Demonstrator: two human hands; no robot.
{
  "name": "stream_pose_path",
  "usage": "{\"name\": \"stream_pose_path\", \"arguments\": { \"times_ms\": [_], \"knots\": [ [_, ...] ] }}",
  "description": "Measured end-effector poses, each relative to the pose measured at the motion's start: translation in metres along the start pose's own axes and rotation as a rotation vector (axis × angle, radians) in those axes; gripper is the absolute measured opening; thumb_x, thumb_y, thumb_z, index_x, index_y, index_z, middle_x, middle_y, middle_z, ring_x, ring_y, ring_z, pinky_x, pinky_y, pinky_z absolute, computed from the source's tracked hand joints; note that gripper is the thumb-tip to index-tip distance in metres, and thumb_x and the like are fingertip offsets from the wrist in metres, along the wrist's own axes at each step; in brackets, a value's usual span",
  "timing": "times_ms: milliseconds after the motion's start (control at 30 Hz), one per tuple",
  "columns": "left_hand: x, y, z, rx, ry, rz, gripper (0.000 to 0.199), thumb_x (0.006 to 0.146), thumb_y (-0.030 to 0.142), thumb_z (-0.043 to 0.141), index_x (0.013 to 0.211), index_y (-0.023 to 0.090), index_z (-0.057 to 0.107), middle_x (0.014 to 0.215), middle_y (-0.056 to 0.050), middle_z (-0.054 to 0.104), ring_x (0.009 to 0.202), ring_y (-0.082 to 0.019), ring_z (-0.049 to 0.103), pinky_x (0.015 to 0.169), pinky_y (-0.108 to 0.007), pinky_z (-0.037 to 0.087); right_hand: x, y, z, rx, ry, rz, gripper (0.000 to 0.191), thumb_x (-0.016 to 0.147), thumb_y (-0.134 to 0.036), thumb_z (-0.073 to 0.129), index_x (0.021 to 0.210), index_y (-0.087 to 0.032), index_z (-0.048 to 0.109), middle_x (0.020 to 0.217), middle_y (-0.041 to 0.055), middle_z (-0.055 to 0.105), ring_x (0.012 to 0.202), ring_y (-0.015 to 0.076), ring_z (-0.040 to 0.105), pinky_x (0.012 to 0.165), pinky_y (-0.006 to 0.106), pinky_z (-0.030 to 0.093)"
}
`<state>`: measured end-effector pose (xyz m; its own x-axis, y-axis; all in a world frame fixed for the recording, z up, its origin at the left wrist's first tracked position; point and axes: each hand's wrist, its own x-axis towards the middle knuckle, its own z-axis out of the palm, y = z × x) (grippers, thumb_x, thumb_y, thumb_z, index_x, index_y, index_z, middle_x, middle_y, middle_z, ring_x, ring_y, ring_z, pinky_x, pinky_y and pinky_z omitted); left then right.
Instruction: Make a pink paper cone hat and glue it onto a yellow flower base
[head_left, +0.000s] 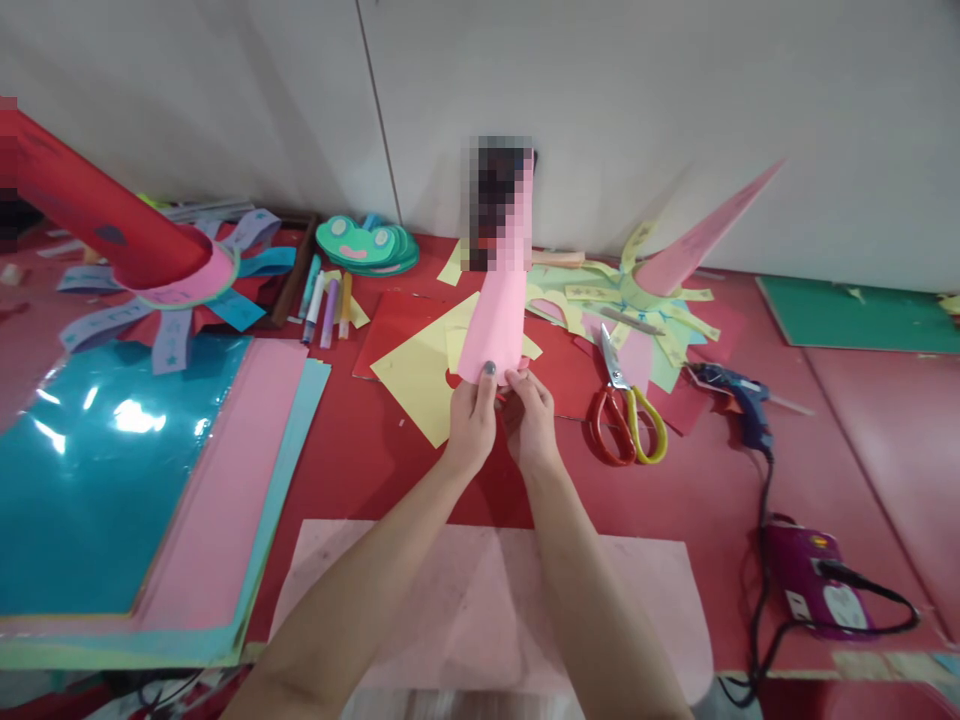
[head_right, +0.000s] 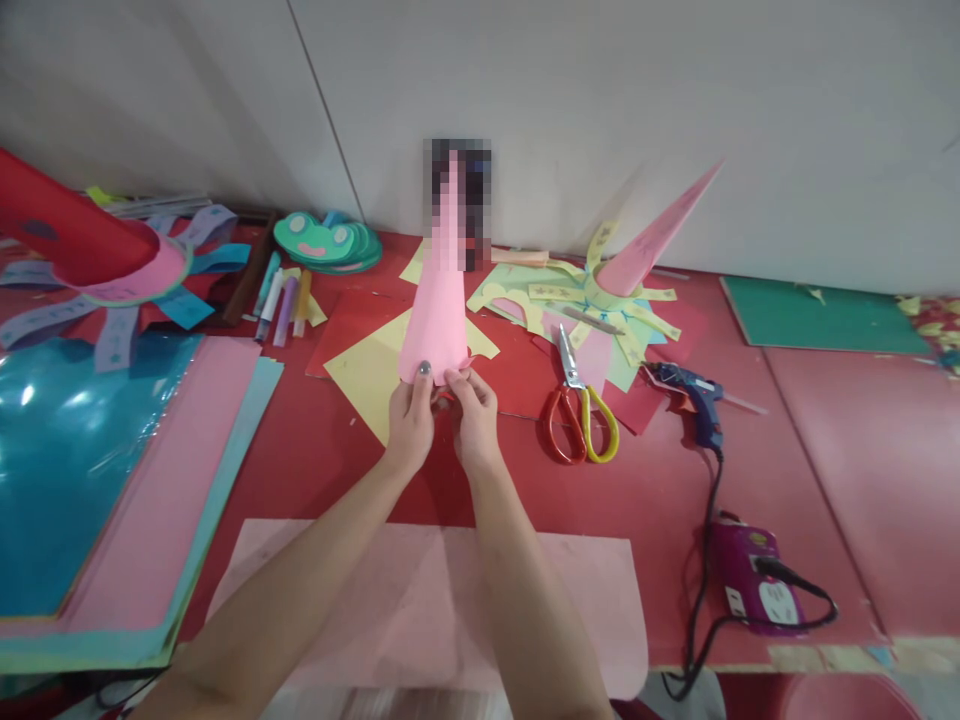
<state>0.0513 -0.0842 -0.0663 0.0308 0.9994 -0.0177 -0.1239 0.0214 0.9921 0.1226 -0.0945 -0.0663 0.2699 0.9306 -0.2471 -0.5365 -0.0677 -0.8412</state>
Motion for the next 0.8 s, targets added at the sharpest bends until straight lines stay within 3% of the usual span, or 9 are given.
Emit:
{"name": "stream_pose_path", "arguments": {
  "times_ms": [267, 567, 800],
  "knots": [
    [0.0025, 0.0032, 0.0009, -0.149, 0.107, -0.09, 0.045, 0.081, 0.059, 0.056, 0.063, 0.018, 0.059, 0.053, 0.0, 0.053, 0.051, -0.013, 0.053, 0.044, -0.024, 0.038, 0.0014, 0.0018, -0.0027, -0.084, -0.124, -0.048, 0.025, 0.066, -0.046, 0.074, 0.07, -0.023, 0.066, 0.062, -0.0048, 0.057, 0.056, 0.0086, 0.051, 0.054, 0.023, 0.045],
    [0.0001, 0.0056, 0.004, -0.093, 0.065, -0.068, 0.049, 0.082, 0.062, 0.052, 0.067, 0.017, 0.065, 0.057, -0.002, 0.057, 0.055, -0.013, 0.053, 0.051, -0.025, 0.042, 0.0042, 0.0075, -0.0011, -0.058, -0.006, -0.093, 0.027, 0.067, -0.045, 0.075, 0.065, -0.02, 0.063, 0.061, -0.0055, 0.059, 0.054, 0.0072, 0.051, 0.054, 0.022, 0.043],
    [-0.0026, 0.005, 0.0068, -0.069, 0.069, -0.059, 0.055, 0.08, 0.067, 0.05, 0.059, 0.017, 0.058, 0.053, 0.001, 0.048, 0.052, -0.011, 0.046, 0.048, -0.024, 0.038, 0.0049, 0.0051, -0.0006, -0.065, 0.06, -0.034, 0.033, 0.061, -0.049, 0.076, 0.067, -0.02, 0.063, 0.06, -0.005, 0.057, 0.054, 0.008, 0.05, 0.053, 0.023, 0.043]
  ]
}}
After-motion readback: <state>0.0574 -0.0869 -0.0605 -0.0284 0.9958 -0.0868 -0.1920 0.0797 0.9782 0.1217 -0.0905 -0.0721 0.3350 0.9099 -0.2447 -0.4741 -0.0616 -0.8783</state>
